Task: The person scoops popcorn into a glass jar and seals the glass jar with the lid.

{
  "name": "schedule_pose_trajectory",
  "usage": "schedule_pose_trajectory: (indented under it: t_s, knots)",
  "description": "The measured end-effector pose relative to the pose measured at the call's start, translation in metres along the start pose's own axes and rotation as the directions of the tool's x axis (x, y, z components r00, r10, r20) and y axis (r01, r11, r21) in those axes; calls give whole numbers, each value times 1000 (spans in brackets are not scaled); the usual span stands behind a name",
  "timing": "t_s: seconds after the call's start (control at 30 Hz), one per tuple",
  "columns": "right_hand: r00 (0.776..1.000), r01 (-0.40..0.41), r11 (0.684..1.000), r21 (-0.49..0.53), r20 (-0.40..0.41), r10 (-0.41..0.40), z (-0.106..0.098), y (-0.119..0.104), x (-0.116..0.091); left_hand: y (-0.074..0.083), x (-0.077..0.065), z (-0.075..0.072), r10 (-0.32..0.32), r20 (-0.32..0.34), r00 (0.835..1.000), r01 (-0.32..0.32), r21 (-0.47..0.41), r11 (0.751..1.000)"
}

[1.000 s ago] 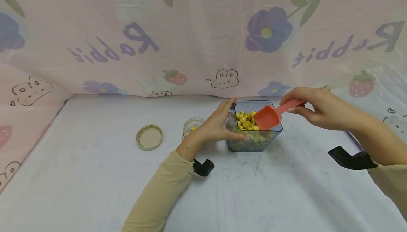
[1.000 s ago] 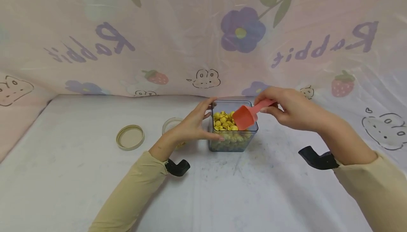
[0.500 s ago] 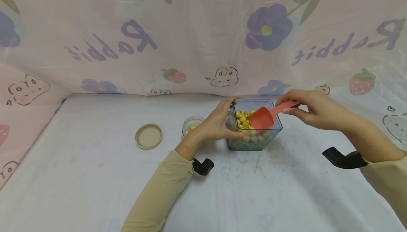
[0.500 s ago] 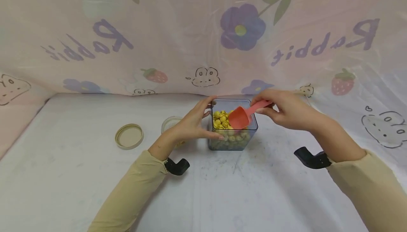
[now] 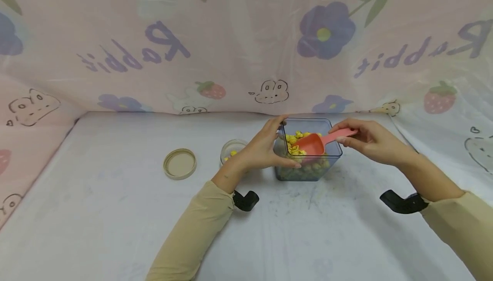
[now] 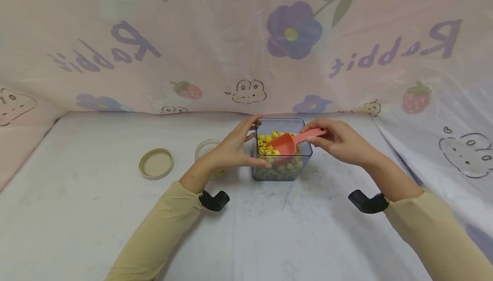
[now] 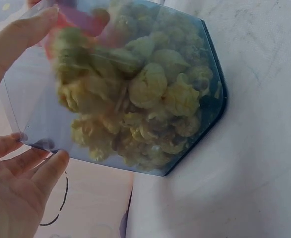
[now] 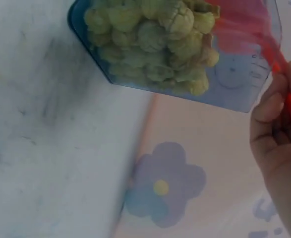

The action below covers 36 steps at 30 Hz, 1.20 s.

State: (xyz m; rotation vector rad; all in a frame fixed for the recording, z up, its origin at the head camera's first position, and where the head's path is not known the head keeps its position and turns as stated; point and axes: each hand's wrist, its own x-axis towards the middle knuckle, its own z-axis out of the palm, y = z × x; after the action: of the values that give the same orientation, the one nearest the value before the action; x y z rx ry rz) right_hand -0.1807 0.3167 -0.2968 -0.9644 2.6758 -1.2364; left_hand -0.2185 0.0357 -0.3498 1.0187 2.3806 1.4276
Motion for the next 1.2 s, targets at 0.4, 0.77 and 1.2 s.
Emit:
schedule_pose_trajectory:
  t_s: [0.4, 0.77, 1.2]
  knots:
    - [988, -121, 990, 71, -87, 127, 16, 0, -5, -1, -1, 0, -37, 10, 999, 37, 3, 999]
    - [966, -203, 971, 125, -138, 220, 20, 1, -7, 0, -1, 0, -32, 7, 999, 32, -3, 999]
    - [930, -269, 932, 242, -185, 317, 25, 8, -13, 0, 0, -1, -29, 13, 999, 29, -2, 1000]
